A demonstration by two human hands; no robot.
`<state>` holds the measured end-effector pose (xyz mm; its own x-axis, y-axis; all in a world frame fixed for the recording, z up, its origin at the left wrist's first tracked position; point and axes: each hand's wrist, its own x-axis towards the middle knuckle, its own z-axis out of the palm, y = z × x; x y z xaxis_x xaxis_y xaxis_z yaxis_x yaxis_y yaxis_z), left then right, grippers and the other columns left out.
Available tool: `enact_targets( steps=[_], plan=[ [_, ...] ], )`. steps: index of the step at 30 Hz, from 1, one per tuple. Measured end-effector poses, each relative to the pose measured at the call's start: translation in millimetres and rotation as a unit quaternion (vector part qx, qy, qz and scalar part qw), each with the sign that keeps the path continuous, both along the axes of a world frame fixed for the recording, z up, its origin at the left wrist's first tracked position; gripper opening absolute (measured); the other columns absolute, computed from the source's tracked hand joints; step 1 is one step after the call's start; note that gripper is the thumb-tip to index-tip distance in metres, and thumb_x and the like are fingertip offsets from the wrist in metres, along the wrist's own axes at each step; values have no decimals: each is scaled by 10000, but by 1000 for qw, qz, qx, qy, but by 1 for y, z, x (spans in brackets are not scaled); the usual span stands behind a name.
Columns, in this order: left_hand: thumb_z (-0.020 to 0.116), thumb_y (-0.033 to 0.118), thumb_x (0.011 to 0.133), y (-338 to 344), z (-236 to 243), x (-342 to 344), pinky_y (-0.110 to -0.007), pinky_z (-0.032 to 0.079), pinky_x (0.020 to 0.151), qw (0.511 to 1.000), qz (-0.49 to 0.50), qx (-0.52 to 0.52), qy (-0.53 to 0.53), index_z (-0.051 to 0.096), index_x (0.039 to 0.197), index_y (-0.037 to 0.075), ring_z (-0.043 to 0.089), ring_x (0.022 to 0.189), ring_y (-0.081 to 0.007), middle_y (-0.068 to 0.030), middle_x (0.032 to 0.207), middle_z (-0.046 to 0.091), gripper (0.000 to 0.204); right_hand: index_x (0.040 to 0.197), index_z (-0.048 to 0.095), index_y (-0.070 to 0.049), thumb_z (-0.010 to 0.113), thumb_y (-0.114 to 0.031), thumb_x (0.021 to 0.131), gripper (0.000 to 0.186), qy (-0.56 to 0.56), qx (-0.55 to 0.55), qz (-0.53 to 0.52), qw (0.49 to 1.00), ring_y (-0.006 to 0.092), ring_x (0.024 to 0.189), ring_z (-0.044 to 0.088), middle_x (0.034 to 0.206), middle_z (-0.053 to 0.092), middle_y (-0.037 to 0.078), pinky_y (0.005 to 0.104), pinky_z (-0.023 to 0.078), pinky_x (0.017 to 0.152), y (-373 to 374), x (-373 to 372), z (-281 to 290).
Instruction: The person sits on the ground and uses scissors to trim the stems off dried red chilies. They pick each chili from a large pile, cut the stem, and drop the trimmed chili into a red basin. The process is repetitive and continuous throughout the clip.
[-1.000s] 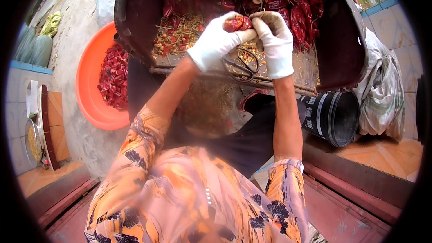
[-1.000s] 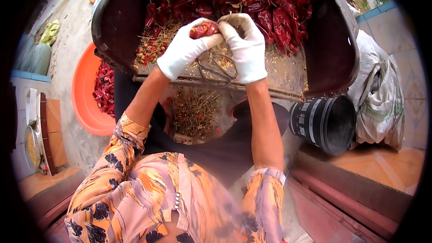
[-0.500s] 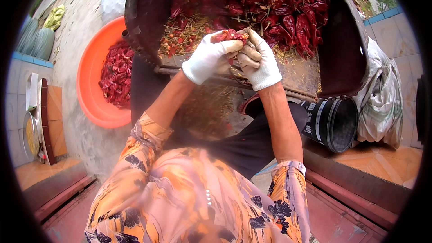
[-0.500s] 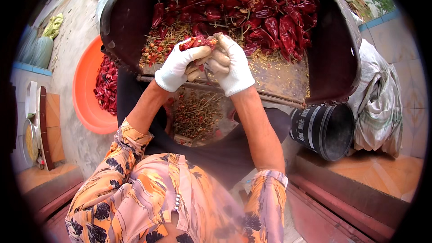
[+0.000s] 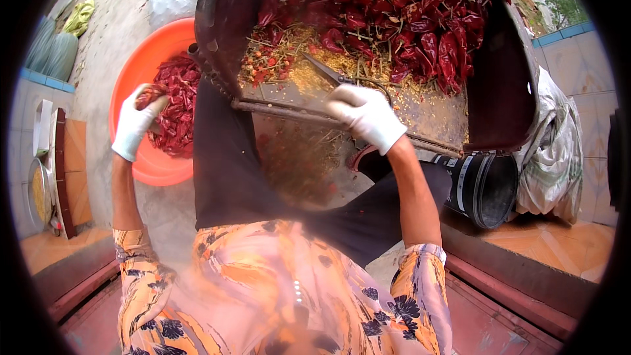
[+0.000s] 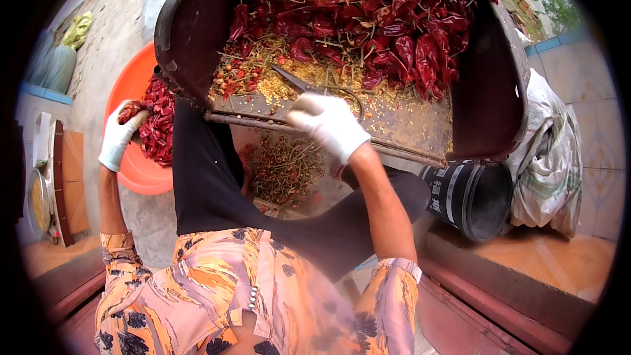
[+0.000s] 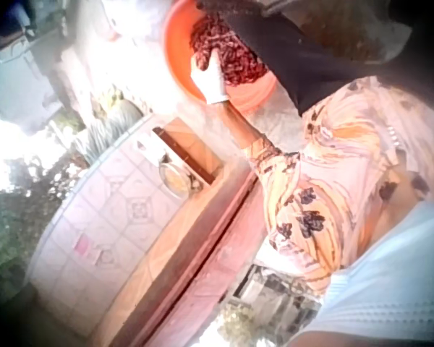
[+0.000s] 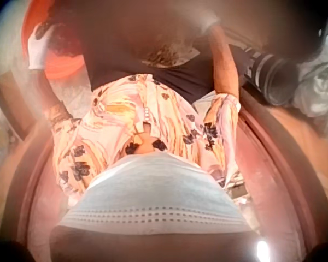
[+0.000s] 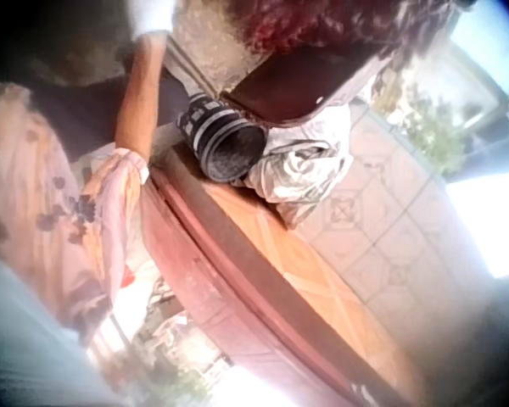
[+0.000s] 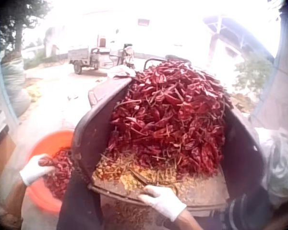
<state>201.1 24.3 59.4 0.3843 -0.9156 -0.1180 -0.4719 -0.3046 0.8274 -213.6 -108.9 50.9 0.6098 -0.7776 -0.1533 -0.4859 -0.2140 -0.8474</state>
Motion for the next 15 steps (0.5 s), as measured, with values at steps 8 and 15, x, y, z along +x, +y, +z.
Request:
enact_targets(
  steps=[8, 15],
  plan=[
    [712, 97, 852, -9, -15, -49, -278, 526, 750, 991, -64, -98, -62, 682, 1006, 7, 649, 847, -129, -65, 903, 681, 181, 1149, 648, -114, 674, -273, 877, 316, 53, -293, -260, 919, 297, 790, 684, 922, 705, 164, 343, 521, 740, -71, -22, -31],
    [564, 168, 964, -58, -14, -203, -223, 454, 515, 934, -204, -43, 292, 621, 1182, 7, 558, 589, -70, -40, 918, 675, 277, 923, 694, -59, 636, -195, 891, 152, 4, -273, -301, 914, 195, 668, 641, 795, 688, 133, 315, 492, 637, -62, -11, -25]
  ],
)
